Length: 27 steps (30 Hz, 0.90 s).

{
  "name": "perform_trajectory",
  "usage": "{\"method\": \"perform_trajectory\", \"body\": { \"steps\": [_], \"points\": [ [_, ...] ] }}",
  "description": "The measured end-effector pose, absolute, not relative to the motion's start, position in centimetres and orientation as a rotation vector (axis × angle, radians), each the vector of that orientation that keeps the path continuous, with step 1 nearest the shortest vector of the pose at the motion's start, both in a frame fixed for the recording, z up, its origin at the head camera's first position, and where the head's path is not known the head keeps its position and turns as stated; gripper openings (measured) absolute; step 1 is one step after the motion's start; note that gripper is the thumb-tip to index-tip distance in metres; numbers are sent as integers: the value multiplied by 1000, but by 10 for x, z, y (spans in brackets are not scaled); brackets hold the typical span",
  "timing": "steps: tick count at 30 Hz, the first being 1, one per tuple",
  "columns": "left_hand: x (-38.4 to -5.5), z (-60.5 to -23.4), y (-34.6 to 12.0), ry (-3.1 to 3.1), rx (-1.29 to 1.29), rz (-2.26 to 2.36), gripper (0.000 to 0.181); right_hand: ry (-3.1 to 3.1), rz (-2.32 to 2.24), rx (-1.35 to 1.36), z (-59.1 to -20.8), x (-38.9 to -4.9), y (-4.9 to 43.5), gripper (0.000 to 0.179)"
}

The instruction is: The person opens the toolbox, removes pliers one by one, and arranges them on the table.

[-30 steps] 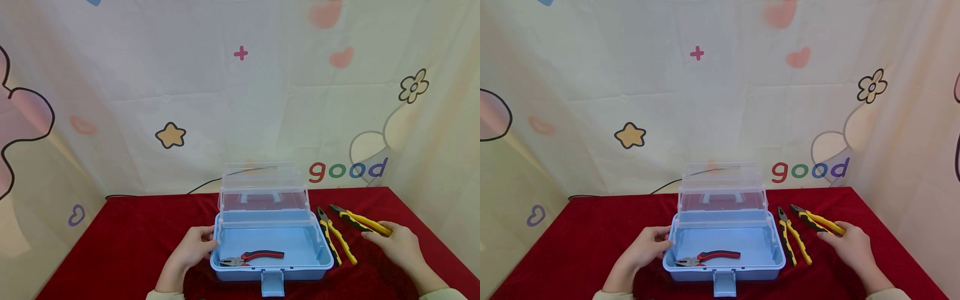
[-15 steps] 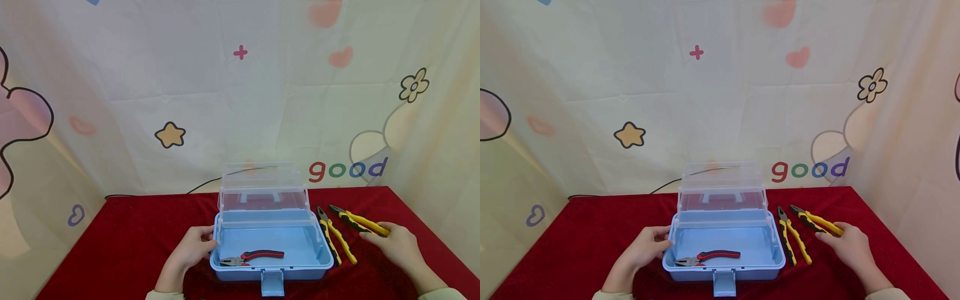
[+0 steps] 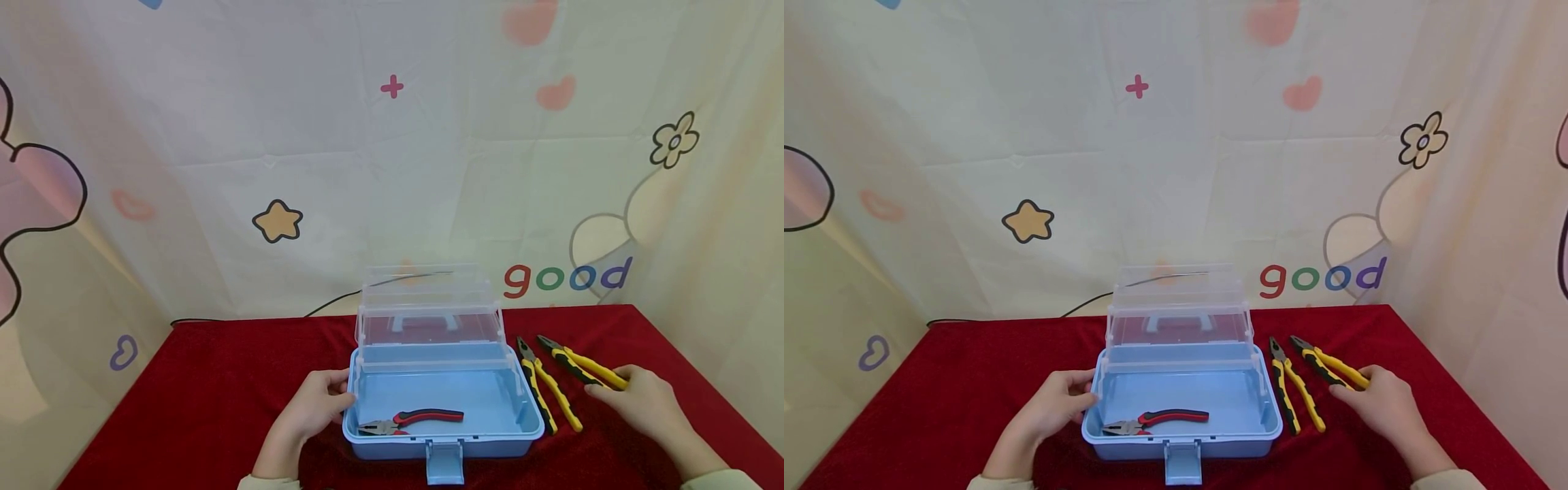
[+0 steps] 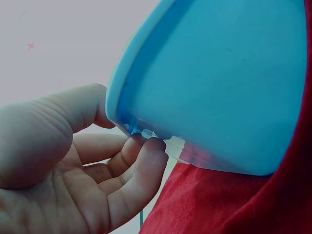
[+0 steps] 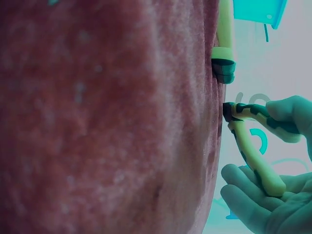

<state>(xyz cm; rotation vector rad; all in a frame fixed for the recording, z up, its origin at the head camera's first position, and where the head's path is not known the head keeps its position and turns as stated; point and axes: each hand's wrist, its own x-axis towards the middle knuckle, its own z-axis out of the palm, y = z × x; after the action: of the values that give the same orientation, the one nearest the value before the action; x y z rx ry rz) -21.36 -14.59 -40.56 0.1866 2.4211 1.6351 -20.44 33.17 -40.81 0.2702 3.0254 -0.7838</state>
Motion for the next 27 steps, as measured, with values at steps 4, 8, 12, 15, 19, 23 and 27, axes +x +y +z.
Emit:
{"method": "perform_trajectory", "body": {
  "steps": [4,8,12,15,19,23,27],
  "points": [
    [-214,-405,-146,2419,200,1636,51,3002,-789,278,-408,-205,331,82],
    [-214,-405,-146,2418,216,1638,51,2978,-791,286,-409,-205,330,81],
    [-214,-405,-146,2422,206,1634,50,2967,-793,277,-410,-206,329,82],
    [-213,-405,-147,2431,187,1622,51,2954,-784,273,-410,-206,328,85],
    [-213,-406,-147,2439,172,1613,51,2931,-755,260,-411,-206,326,89],
    [-214,-406,-146,2435,176,1620,51,2905,-762,257,-411,-206,324,86],
    [-214,-406,-146,2429,188,1622,50,2888,-781,273,-411,-206,322,77]
  ]
}}
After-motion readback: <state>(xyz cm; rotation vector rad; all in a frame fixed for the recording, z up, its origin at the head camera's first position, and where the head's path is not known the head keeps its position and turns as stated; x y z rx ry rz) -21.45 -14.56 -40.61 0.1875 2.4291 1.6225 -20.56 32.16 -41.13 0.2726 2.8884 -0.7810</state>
